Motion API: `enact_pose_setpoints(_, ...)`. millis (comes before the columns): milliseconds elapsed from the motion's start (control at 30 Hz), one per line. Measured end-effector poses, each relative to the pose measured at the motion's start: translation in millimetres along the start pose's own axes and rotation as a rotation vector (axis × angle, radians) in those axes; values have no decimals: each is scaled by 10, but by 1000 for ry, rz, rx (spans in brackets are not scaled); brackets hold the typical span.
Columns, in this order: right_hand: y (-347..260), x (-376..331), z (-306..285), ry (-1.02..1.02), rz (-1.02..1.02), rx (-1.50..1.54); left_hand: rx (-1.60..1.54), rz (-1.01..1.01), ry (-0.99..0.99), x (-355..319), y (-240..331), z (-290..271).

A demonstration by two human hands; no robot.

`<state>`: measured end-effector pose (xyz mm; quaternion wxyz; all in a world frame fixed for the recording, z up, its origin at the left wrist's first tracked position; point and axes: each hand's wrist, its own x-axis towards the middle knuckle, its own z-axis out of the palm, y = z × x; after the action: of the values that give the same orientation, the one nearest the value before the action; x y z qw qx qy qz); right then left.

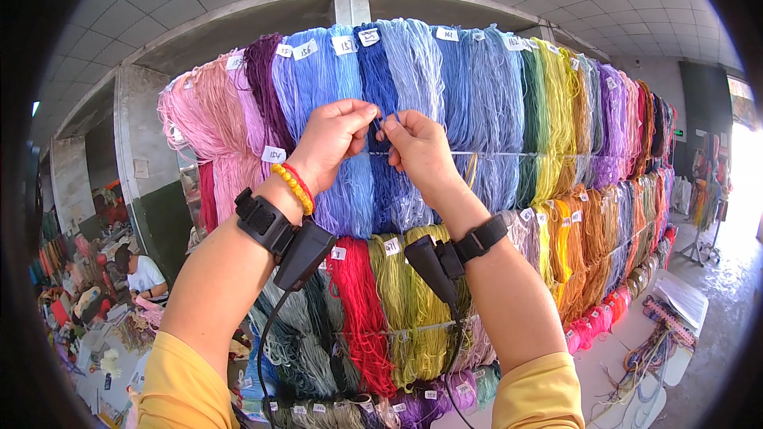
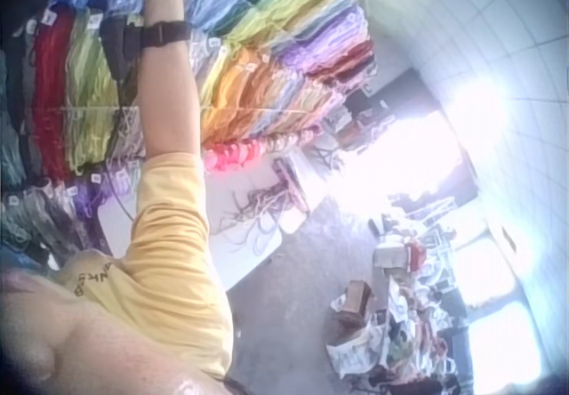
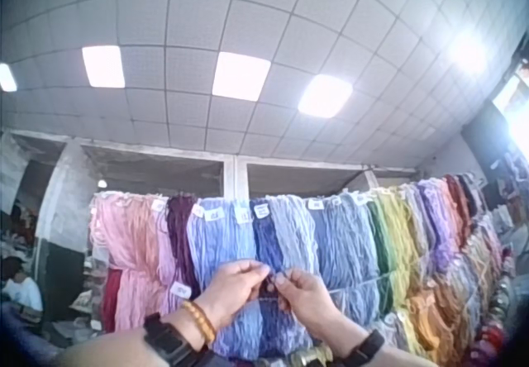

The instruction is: The person organizes embroidery thread by referencing a chart and threading strands through a pink organizer. They walk to a rack to pull additional strands of yellow and blue thread and loop them through the organizer.

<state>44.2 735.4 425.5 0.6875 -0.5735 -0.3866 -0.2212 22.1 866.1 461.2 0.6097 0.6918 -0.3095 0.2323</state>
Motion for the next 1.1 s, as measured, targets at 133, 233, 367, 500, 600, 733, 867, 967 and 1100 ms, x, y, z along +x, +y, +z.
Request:
enact_pose_setpoints(133,-5,-10,16,9,0,-1,-3,-3,6,-22,14,-15)
enact_pose_setpoints(233,-4,-8,24,17,-1,1,23,0,9,-39,33,-16)
enact_pose_setpoints(367,31,7,3,34,11,37,72,21,17,-30,-12,-56)
enact_pose_setpoints(500,-28,10,84,76,22,-6,368,97,134,22,-110,-200)
enact_pose_setpoints(600,-51,82,26,37,-20,-224,1019,529,285,2,-125,-219)
enact_pose_setpoints(733,-135,106,40,28,-52,-200,1171,681,295,-83,228,-154)
enact_pose_setpoints(867,-184,88,31,-37,-17,-91,1523,1117,250,85,408,-94)
enact_pose_setpoints(967,-182,82,73,-37,-27,-95,1672,1132,217,299,359,-74)
enact_pose_setpoints(1100,-88,65,118,32,-53,-143,1760,1112,277,551,314,-67)
